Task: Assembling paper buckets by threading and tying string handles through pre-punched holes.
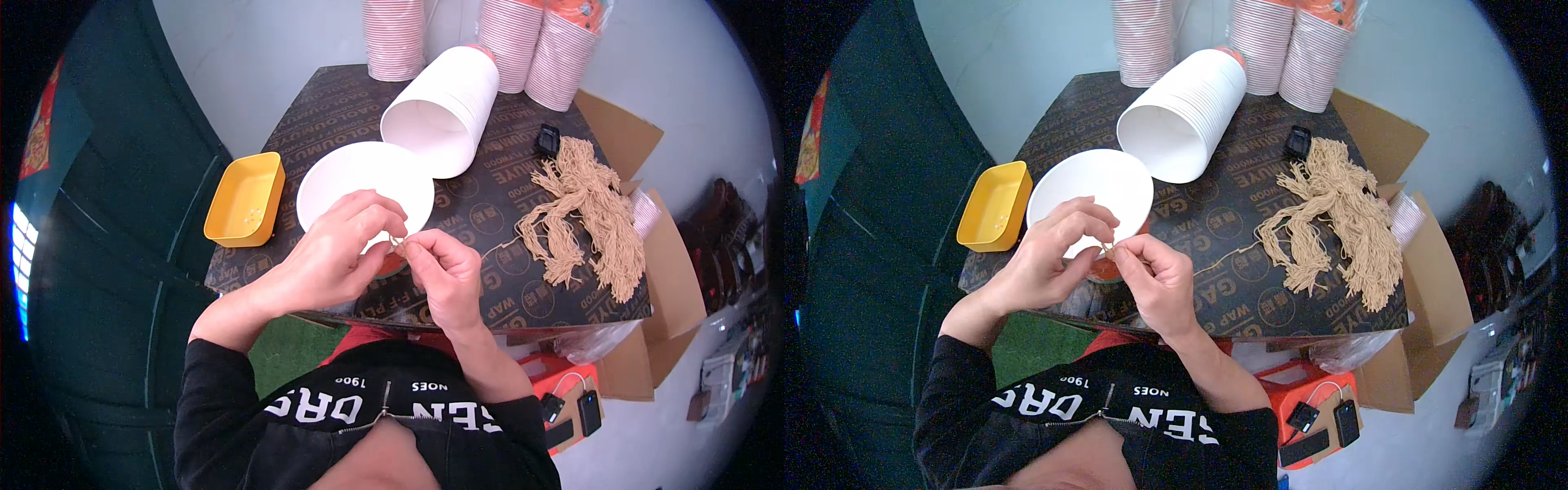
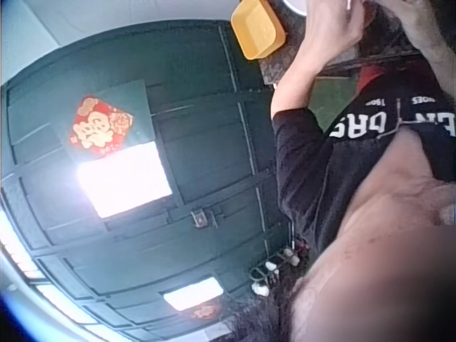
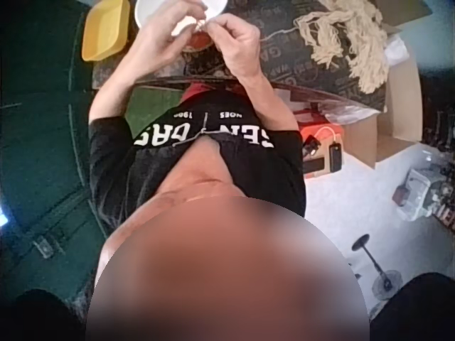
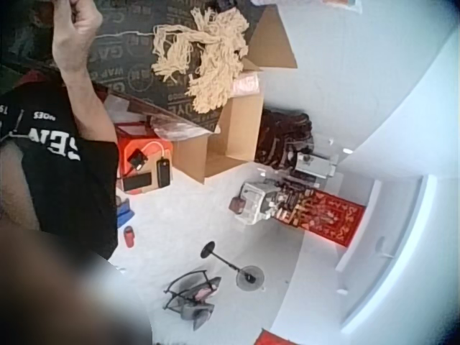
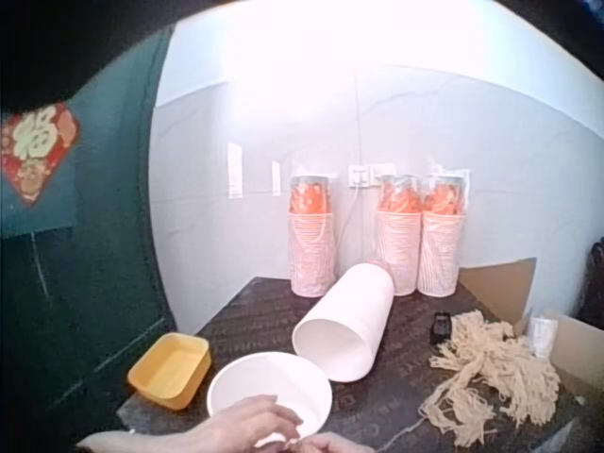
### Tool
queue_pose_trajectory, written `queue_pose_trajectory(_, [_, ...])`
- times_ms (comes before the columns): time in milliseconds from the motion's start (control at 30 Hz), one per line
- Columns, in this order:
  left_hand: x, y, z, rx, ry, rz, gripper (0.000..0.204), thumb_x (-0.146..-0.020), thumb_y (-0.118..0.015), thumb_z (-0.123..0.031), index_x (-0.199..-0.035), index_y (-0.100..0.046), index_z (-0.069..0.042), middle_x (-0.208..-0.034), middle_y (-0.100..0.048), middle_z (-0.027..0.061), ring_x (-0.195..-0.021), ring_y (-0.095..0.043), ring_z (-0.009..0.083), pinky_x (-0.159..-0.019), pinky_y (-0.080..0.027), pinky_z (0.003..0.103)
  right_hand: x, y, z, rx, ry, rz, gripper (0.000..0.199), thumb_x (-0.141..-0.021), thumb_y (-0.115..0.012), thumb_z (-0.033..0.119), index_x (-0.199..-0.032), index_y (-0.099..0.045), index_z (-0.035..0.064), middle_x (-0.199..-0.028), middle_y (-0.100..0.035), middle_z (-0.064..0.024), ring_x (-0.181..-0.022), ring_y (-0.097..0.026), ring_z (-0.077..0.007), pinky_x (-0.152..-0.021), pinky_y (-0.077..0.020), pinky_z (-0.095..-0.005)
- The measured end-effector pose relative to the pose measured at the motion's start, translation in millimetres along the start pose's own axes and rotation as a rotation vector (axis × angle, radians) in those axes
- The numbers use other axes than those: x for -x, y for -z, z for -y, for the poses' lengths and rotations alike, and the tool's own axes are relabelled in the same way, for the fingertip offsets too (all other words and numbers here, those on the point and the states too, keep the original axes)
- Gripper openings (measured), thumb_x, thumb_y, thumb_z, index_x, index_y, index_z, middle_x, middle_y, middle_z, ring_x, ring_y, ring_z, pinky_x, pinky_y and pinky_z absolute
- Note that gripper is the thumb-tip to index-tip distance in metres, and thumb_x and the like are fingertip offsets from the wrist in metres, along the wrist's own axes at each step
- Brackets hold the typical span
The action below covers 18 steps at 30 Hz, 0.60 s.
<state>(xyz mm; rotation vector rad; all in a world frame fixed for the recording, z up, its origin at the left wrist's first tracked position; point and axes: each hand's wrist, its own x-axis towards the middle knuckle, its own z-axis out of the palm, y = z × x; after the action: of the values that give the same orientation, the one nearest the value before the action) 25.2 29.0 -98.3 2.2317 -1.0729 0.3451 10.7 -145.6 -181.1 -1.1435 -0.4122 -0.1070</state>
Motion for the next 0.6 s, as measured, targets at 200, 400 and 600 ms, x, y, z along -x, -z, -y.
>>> queue_pose_trajectory(200, [-1.0,-0.2,0.2,-0.02,-0.008,0.014,0.023,-0.081,-0.062,0.006,-0.1,-0.058,-0.006,-0.105,-0.066,0.0117,-0.109,-0.064,0.0316,-0.111,-0.04,0.053,-0.1,-0.4,-0.2,-0.004,-0.003,-0.008,0.012,-0.098,-0.06,0.005,-0.099,-0.068,-0.0042,-0.082,-0.064,0.0037,-0.07,-0.051,0.0005,-0.059,-0.0387,-0.0164])
queue_pose_trajectory(400, [1.6,-2.5,6.8,-0.025,-0.041,-0.045,0.016,-0.078,-0.064,0.006,-0.09,-0.056,-0.002,-0.092,-0.063,0.0131,-0.092,-0.062,0.0333,-0.08,-0.05,0.041,2.7,2.2,12.5,0.263,0.091,-0.108,0.013,-0.094,-0.065,0.005,-0.103,-0.067,-0.0046,-0.073,-0.062,0.0014,-0.064,-0.048,0.0009,-0.053,-0.0367,-0.0178])
queue_pose_trajectory(600, [3.3,-1.4,6.5,-0.038,-0.002,-0.085,0.012,-0.079,-0.063,0.006,-0.085,-0.057,-0.001,-0.081,-0.063,0.0138,-0.084,-0.063,0.0337,-0.08,-0.05,0.042,6.9,16.0,30.3,0.818,0.438,-0.117,0.018,-0.085,-0.068,-0.006,-0.102,-0.068,-0.0027,-0.068,-0.057,-0.0026,-0.055,-0.048,-0.0065,-0.047,-0.0328,-0.0243])
